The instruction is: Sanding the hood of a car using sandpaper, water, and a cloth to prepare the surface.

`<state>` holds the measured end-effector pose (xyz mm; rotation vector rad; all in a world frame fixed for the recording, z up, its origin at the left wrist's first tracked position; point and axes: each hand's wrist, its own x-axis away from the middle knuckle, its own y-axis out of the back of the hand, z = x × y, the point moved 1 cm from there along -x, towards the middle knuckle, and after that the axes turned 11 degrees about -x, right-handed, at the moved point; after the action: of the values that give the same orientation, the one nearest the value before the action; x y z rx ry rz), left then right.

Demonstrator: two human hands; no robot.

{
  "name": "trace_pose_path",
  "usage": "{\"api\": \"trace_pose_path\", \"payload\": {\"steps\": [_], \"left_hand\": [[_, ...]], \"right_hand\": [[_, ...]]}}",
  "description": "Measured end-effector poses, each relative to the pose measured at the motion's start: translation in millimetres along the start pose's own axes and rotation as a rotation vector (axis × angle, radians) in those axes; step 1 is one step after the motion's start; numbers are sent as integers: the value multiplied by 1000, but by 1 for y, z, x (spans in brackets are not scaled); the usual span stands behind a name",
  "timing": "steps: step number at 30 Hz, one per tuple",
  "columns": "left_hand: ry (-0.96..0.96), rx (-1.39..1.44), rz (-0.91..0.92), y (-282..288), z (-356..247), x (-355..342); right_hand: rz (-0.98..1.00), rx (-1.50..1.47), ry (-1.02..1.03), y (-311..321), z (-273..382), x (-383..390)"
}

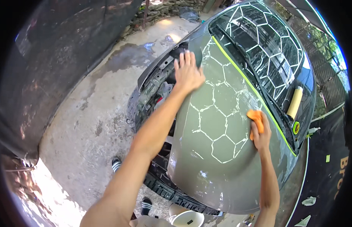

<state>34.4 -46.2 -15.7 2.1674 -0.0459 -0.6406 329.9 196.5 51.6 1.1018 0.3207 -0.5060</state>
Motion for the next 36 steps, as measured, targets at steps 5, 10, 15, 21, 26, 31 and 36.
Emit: {"api": "trace_pose_path", "payload": {"steps": [5,10,15,21,26,31,36], "left_hand": [[-23,-45,-34,13,-25,71],[54,-10,3,-8,-14,8],[-22,-76,22,5,-17,13],[-109,-46,84,0,-23,25],[-114,-102,136,-3,1,-70],[-395,-61,118,14,-34,51],[-192,-92,126,-10,-3,-101]], "right_hand": [[-65,28,-5,21,-6,16],[-53,19,-32,12,-13,15],[-66,24,-13,19,-8,11],[-60,74,-45,27,-17,17],[-64,40,-31,8,-9,9],[-54,92,-54,24,-17,18],[-55,76,11,11,-6,8]]}}
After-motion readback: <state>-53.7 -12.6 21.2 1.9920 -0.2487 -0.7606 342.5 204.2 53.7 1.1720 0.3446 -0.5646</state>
